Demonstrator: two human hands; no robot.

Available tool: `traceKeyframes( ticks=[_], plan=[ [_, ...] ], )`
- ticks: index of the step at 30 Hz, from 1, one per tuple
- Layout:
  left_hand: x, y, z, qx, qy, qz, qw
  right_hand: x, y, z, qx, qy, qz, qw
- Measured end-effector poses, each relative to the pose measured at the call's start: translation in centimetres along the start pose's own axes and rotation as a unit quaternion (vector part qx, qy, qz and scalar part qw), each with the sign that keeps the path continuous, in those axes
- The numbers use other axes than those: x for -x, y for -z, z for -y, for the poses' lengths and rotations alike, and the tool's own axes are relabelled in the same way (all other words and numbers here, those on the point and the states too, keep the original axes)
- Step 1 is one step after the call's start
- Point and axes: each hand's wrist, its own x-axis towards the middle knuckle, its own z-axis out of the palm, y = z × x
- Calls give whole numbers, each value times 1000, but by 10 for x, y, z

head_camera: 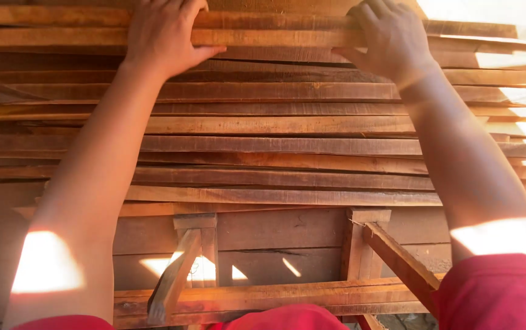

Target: Organizing and stacking thin wooden strips onto a wooden frame support.

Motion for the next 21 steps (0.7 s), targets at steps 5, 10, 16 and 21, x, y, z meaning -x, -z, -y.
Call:
traceKeyframes(
  ticks=[5,10,16,21],
  plan=[
    [41,43,-24,40,34,109,993,22,62,27,19,6,101,995],
    [96,43,-72,97,57,247,962,82,68,67,-70,-2,124,990],
    [134,64,-131,152,88,318,932,137,102,100,-167,-1,204,965],
    [155,138,-171,185,127,344,912,162,148,115,-184,-41,267,945]
  ],
)
